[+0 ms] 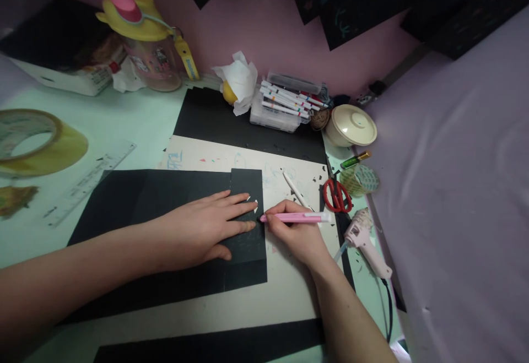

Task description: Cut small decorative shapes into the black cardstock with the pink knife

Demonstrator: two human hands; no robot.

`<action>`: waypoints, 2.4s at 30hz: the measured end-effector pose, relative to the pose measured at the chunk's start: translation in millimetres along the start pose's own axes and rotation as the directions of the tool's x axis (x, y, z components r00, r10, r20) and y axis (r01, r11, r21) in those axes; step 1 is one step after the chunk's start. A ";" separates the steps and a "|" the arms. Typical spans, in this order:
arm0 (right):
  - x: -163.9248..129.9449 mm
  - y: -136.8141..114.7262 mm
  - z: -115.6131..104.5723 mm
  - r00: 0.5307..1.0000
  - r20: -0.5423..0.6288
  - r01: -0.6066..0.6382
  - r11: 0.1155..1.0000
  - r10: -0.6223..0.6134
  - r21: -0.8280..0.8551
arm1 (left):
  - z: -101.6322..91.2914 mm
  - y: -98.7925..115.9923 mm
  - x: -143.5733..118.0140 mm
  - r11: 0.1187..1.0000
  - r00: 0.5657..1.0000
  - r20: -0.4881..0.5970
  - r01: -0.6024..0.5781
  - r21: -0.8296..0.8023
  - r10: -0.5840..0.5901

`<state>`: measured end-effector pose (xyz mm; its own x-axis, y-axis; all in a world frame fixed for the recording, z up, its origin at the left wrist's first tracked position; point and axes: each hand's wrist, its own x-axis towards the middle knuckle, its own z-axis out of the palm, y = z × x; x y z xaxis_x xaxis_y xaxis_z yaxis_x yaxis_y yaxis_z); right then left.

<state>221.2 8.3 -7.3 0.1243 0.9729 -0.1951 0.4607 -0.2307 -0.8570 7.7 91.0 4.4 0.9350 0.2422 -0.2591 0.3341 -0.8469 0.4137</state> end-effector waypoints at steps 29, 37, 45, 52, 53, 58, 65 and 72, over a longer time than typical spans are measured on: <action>0.0 5.0 0.0 0.998 -0.056 0.003 0.999 0.000 0.045 | 1.0 -0.8 -0.8 1.000 1.000 -0.015 0.003 -0.013 -0.003; -0.2 1.8 0.8 1.000 0.005 0.021 1.000 -0.021 0.022 | 0.3 -0.1 -0.1 1.000 1.000 -0.024 0.003 -0.007 -0.003; 0.1 0.6 0.4 1.000 0.016 0.020 1.000 -0.021 0.019 | 1.0 -0.3 -0.4 1.000 1.000 -0.025 0.002 -0.011 -0.002; 0.1 1.0 1.1 1.000 0.020 0.013 1.000 -0.014 0.026 | 1.5 -0.6 -0.5 1.000 1.000 -0.026 0.000 -0.010 -0.001; 0.3 1.3 1.4 1.000 0.019 0.014 1.000 -0.015 0.024 | 1.5 -0.6 -0.4 1.000 1.000 -0.025 -0.001 -0.009 0.000; 1.0 3.0 2.0 1.000 -0.003 0.019 1.000 -0.019 0.014 | 1.3 -0.5 -0.6 1.000 1.000 -0.023 0.000 -0.014 0.000; 0.4 6.6 0.5 0.999 -0.040 0.016 0.999 -0.015 0.036 | 1.9 -0.5 -0.9 1.000 0.999 -0.043 -0.002 -0.025 0.000; 1.0 8.1 0.7 0.998 -0.054 0.029 0.999 -0.027 0.027 | -0.3 0.4 -0.9 1.000 1.000 -0.014 0.006 -0.012 -0.006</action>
<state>224.4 7.4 -14.8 0.1593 0.9765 -0.1452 0.4401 -0.2019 -0.8749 7.0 90.6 5.1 0.9345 0.2540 -0.2494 0.3410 -0.8395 0.4230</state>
